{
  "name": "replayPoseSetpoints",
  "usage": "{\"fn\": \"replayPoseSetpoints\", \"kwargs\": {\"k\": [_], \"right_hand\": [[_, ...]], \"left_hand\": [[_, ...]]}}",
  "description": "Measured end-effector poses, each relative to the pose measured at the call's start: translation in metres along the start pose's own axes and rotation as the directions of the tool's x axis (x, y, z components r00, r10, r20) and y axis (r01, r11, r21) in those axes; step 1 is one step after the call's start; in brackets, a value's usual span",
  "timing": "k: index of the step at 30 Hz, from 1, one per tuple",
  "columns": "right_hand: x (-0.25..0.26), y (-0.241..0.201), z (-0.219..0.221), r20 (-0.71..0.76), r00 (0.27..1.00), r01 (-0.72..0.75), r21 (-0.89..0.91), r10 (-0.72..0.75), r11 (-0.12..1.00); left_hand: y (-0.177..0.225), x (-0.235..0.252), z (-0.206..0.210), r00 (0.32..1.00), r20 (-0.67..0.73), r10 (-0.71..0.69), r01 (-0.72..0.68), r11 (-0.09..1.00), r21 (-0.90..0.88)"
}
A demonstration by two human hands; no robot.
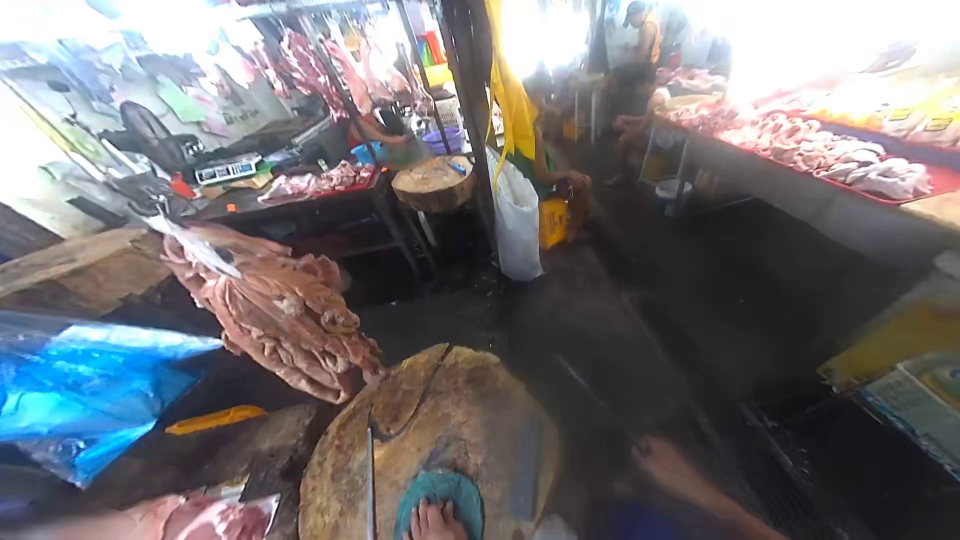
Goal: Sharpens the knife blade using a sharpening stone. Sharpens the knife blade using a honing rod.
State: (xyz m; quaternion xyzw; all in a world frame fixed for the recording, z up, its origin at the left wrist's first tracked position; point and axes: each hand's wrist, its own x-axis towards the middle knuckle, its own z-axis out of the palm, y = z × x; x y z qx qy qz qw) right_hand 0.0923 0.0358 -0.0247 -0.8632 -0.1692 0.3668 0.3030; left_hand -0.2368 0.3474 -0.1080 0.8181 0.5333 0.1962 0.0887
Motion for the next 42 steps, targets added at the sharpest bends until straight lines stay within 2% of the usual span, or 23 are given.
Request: {"fn": "replayPoseSetpoints", "kwargs": {"k": [3,6,8,10,12,14,16,18,19,22,24,26,28,29,30,32,34,37,39,42], "right_hand": [[0.001,0.006,-0.014,-0.029,0.999,-0.023,0.027,0.023,0.999],[0.018,0.017,-0.027,-0.028,0.999,-0.018,0.047,0.019,0.999],[0.033,0.025,-0.037,-0.03,1.0,0.001,0.047,0.0,0.999],[0.046,0.03,-0.048,-0.031,0.999,0.011,0.05,-0.009,0.999],[0.056,0.032,-0.061,-0.017,1.0,0.012,0.033,-0.012,0.999],[0.068,0.032,-0.071,0.013,1.0,0.018,0.003,-0.018,1.0],[0.078,0.033,-0.076,0.05,0.998,0.027,-0.055,-0.024,0.998],[0.088,0.037,-0.083,0.081,0.996,0.043,-0.122,-0.034,0.992],[0.094,0.04,-0.089,0.088,0.995,0.057,-0.148,-0.045,0.987],[0.107,0.056,-0.103,0.117,0.991,0.088,-0.201,-0.065,0.976],[0.114,0.066,-0.111,0.131,0.99,0.08,-0.203,-0.054,0.976],[0.121,0.073,-0.117,0.137,0.99,0.057,-0.188,-0.031,0.98],[0.128,0.077,-0.12,0.151,0.988,0.038,-0.171,-0.012,0.985],[0.132,0.076,-0.119,0.168,0.986,0.037,-0.164,-0.009,0.986],[0.136,0.075,-0.117,0.193,0.981,0.045,-0.163,-0.013,0.986],[0.146,0.069,-0.109,0.253,0.967,0.081,-0.166,-0.037,0.983],[0.154,0.051,-0.101,0.305,0.951,0.118,-0.186,-0.057,0.975],[0.16,0.022,-0.088,0.372,0.925,0.178,-0.237,-0.08,0.955],[0.16,0.003,-0.077,0.395,0.91,0.229,-0.238,-0.121,0.944],[0.149,-0.027,-0.06,0.436,0.886,0.283,-0.242,-0.156,0.928]], "left_hand": [[0.018,0.008,-0.027,0.994,0.092,-0.059,0.067,0.994,-0.085],[0.033,0.015,-0.062,0.942,0.233,-0.24,0.294,0.928,-0.23],[0.049,0.018,-0.079,0.924,0.24,-0.297,0.366,0.868,-0.336],[0.083,0.025,-0.088,0.951,0.216,-0.22,0.287,0.89,-0.355],[0.137,0.028,-0.081,0.979,0.198,-0.045,0.104,0.948,-0.3],[0.194,0.025,-0.053,0.966,0.216,0.14,-0.092,0.971,-0.22],[0.223,0.014,-0.003,0.926,0.26,0.273,-0.24,0.959,-0.153],[0.216,-0.005,0.036,0.902,0.289,0.32,-0.301,0.947,-0.111],[0.206,-0.018,0.041,0.907,0.27,0.324,-0.31,0.946,-0.095],[0.166,-0.075,0.008,0.933,0.269,0.241,-0.236,0.971,-0.051],[0.147,-0.112,-0.026,0.955,0.288,0.07,-0.068,0.998,-0.016],[0.148,-0.122,-0.06,0.935,0.271,-0.229,0.235,0.972,0.013],[0.164,-0.103,-0.075,0.892,0.13,-0.433,0.436,0.9,0.007],[0.176,-0.088,-0.074,0.889,0.061,-0.453,0.455,0.891,-0.008],[0.19,-0.071,-0.066,0.907,0.017,-0.421,0.422,0.906,-0.04],[0.219,-0.037,-0.036,0.969,-0.004,-0.248,0.248,0.966,-0.069],[0.241,-0.013,0.001,0.994,0.081,-0.076,0.082,0.994,-0.069],[0.224,-0.027,0.044,0.981,0.156,0.115,-0.111,0.993,-0.036],[0.203,-0.053,0.032,0.971,0.213,0.11,-0.112,0.994,-0.003],[0.169,-0.097,-0.012,0.948,0.313,-0.055,0.064,0.998,-0.02]]}}
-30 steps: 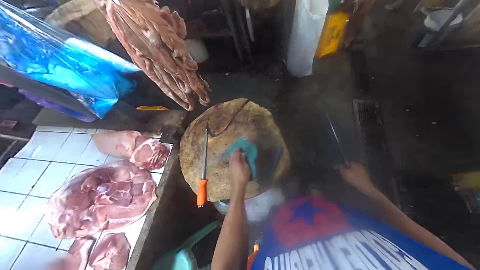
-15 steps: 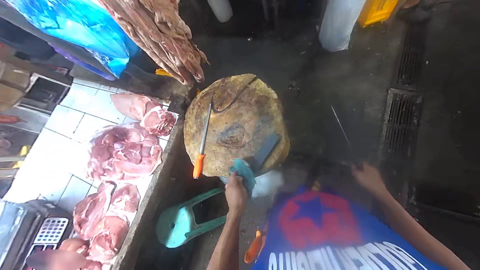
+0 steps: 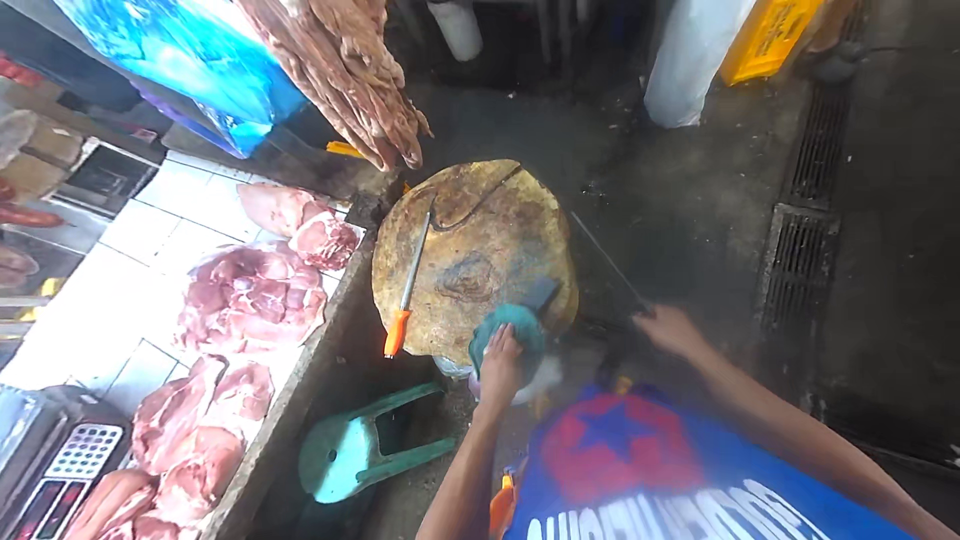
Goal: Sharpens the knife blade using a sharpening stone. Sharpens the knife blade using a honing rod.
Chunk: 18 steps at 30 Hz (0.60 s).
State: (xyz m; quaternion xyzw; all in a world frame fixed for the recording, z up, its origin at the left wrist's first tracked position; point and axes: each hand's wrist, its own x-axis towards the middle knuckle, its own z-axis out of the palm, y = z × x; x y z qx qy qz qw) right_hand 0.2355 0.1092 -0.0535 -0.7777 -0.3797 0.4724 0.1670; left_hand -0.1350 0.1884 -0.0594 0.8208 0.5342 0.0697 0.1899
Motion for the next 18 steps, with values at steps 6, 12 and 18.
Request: {"fn": "replayPoseSetpoints", "kwargs": {"k": [6,12,18], "right_hand": [[0.051,-0.059,0.045,0.126,0.989,0.059,0.175,-0.082,0.983],[0.07,-0.092,0.06,0.153,0.985,0.052,0.201,-0.083,0.978],[0.05,-0.046,0.049,0.152,0.988,0.038,-0.063,-0.028,0.997]], "left_hand": [[-0.036,-0.04,-0.087,0.865,-0.083,-0.494,0.249,0.568,-0.784],[-0.046,-0.064,-0.09,0.841,0.08,-0.534,-0.074,-0.26,-0.963],[-0.025,-0.084,-0.063,0.785,0.231,-0.575,-0.161,-0.549,-0.82]]}}
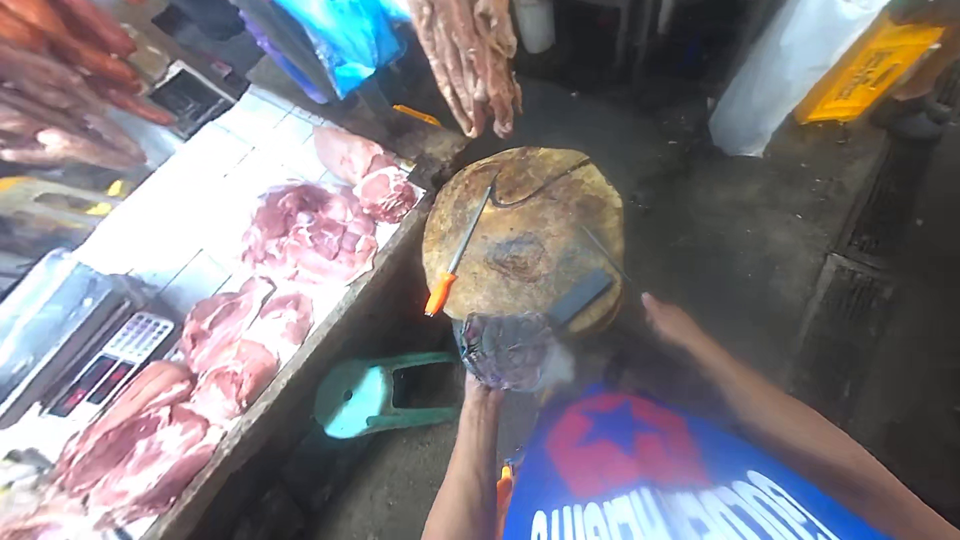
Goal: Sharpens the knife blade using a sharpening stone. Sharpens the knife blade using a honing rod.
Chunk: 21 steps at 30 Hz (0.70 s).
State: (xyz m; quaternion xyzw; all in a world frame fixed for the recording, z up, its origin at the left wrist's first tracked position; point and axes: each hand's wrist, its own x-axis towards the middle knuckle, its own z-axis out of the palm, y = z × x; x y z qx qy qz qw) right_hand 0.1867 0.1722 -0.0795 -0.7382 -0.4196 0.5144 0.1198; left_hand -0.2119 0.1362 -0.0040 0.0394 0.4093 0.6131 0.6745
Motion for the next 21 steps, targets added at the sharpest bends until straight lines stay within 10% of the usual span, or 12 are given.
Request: {"fn": "replayPoseSetpoints", "kwargs": {"k": [5,10,15,21], "right_hand": [[-0.054,0.002,-0.001,-0.123,0.99,0.052,-0.118,-0.066,0.992],[-0.104,-0.063,0.005,-0.174,0.94,0.242,-0.263,-0.292,0.934],[-0.123,-0.114,0.028,-0.165,0.902,0.253,-0.546,-0.399,0.799],[-0.134,-0.114,0.032,-0.109,0.895,0.256,-0.668,-0.432,0.699]], "left_hand": [[-0.015,0.003,0.032,0.965,-0.191,-0.182,0.168,0.982,-0.086],[-0.056,0.01,0.093,0.943,0.054,-0.33,0.328,0.944,0.044],[-0.103,0.008,0.153,0.967,0.205,-0.15,0.033,0.876,0.482],[-0.097,0.012,0.161,0.999,0.038,0.003,-0.021,0.879,0.477]]}}
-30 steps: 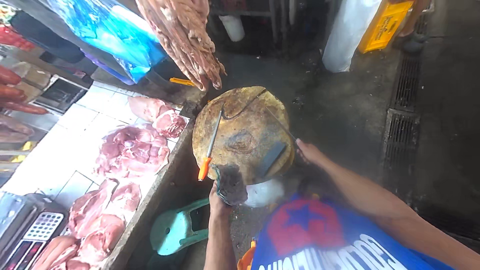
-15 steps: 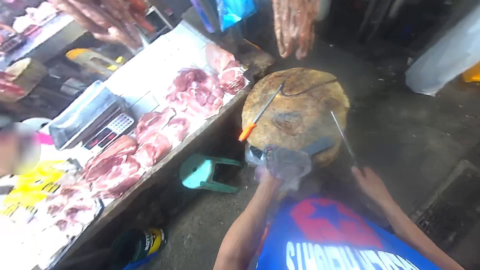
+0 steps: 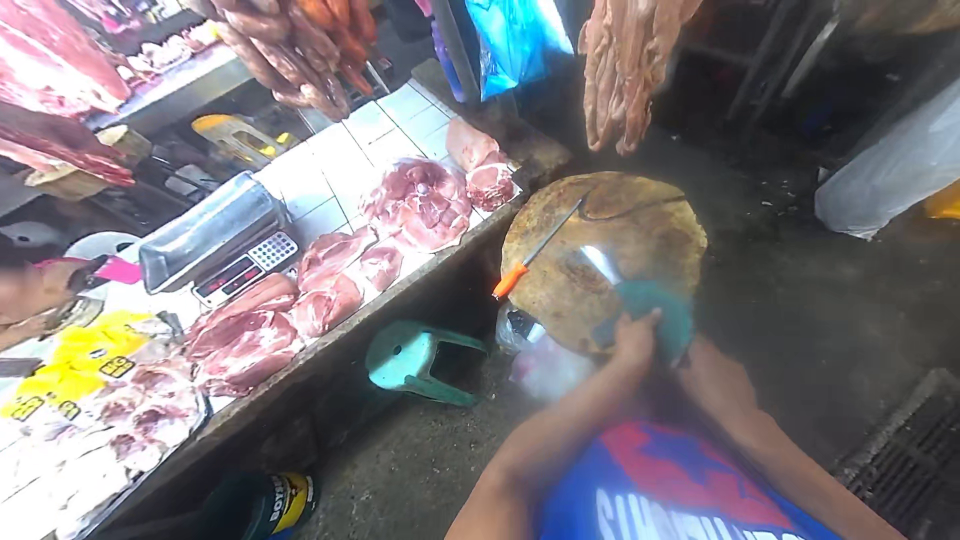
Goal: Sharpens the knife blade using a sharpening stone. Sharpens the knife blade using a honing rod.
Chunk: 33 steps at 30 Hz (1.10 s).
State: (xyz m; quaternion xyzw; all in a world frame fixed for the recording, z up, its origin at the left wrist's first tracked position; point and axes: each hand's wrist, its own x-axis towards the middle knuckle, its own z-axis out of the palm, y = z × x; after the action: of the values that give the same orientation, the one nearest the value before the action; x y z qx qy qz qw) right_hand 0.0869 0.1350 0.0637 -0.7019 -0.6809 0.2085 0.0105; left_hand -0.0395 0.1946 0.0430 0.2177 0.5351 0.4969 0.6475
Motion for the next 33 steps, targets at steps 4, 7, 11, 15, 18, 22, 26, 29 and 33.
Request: {"fn": "replayPoseSetpoints", "kwargs": {"k": [4,7,11,15,18,22,26,29,33], "right_hand": [[-0.015,0.02,0.011,-0.054,0.994,0.094,-0.015,-0.095,0.995],[-0.028,0.039,0.017,-0.055,0.995,0.088,-0.015,-0.088,0.996],[-0.041,0.057,0.013,0.008,0.993,-0.117,0.156,0.117,0.981],[-0.039,0.074,0.01,0.131,0.974,-0.226,0.615,0.184,0.756],[-0.033,0.077,0.003,0.253,0.958,-0.283,0.905,0.134,0.317],[-0.026,0.08,0.004,0.28,0.939,-0.316,0.931,-0.201,-0.182],[-0.024,0.084,0.015,0.24,0.857,-0.414,0.847,-0.457,-0.332],[-0.024,0.083,0.023,0.19,0.813,-0.434,0.827,-0.551,-0.356],[-0.023,0.086,0.032,0.167,0.796,-0.434,0.827,-0.582,-0.357]], "left_hand": [[0.021,0.021,-0.027,0.997,-0.069,0.027,-0.029,0.999,-0.026],[0.036,0.048,-0.056,0.989,-0.128,0.076,-0.075,0.997,0.012],[0.077,0.078,-0.096,0.923,-0.16,0.351,-0.306,0.918,0.253],[0.102,0.1,-0.129,0.939,-0.036,0.343,-0.107,0.388,0.915],[0.049,0.141,-0.151,0.972,0.078,0.22,-0.079,-0.005,0.997],[0.004,0.157,-0.16,0.956,0.135,0.26,-0.087,-0.187,0.978],[0.008,0.155,-0.164,0.972,0.109,0.206,-0.076,-0.163,0.984],[0.007,0.157,-0.165,0.967,0.105,0.233,-0.067,-0.163,0.984],[0.005,0.155,-0.165,0.958,0.117,0.261,-0.086,-0.129,0.988]]}}
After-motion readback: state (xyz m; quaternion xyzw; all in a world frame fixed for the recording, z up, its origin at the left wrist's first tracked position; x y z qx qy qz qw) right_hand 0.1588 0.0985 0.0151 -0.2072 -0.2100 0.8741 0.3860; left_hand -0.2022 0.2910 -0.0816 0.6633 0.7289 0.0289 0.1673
